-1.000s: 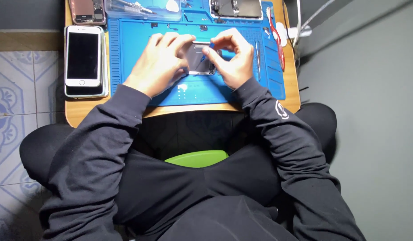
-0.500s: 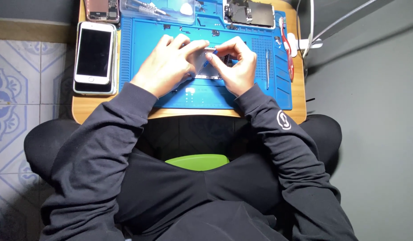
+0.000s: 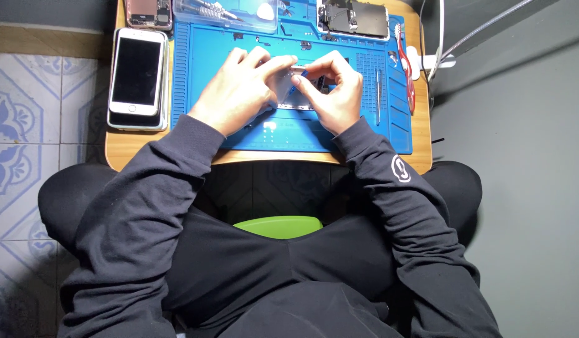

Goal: Repairing a mobile phone by carefully installing internal components and connectors into the chassis on a repair mat.

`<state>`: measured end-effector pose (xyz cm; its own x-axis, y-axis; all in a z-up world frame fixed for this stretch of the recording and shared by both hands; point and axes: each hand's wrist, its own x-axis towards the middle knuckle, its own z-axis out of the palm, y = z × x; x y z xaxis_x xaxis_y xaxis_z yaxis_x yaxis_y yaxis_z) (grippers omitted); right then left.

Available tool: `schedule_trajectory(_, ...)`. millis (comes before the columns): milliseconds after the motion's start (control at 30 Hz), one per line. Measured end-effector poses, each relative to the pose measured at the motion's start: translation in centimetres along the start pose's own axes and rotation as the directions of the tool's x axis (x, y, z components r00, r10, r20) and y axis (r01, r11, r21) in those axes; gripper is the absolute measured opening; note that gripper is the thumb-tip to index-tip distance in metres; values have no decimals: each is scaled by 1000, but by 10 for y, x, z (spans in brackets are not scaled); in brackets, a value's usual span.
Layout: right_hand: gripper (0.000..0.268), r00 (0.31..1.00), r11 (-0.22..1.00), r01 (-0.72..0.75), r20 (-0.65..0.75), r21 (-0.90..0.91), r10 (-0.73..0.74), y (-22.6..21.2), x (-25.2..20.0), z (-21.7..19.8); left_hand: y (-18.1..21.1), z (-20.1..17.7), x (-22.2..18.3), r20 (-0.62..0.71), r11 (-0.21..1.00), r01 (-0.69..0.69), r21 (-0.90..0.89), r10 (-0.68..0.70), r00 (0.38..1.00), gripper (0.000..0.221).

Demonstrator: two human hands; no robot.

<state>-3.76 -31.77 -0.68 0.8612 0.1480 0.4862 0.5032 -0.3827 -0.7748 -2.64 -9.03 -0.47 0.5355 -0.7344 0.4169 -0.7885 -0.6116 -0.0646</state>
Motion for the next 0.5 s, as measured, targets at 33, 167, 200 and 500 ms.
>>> schedule_trajectory(33, 19, 1000, 1000, -2, 5, 2, 2, 0, -1, 0, 1, -1, 0, 11, 1000, 2, -2, -2, 1000, 9)
schedule_trajectory(167, 18, 1000, 1000, -12, 8, 8, 12, -2, -1, 0, 1, 0, -1, 14, 1000, 6, -9, -6, 1000, 9)
schedule_trajectory(200, 18, 1000, 1000, -12, 8, 8, 12, -1, 0, 0, 1, -1, 0, 13, 1000, 6, -8, -6, 1000, 9)
schedule_trajectory(500, 20, 1000, 1000, -6, 10, -12, 6, 1, -1, 0, 3, -2, 0, 38, 1000, 9, -8, -8, 999, 7)
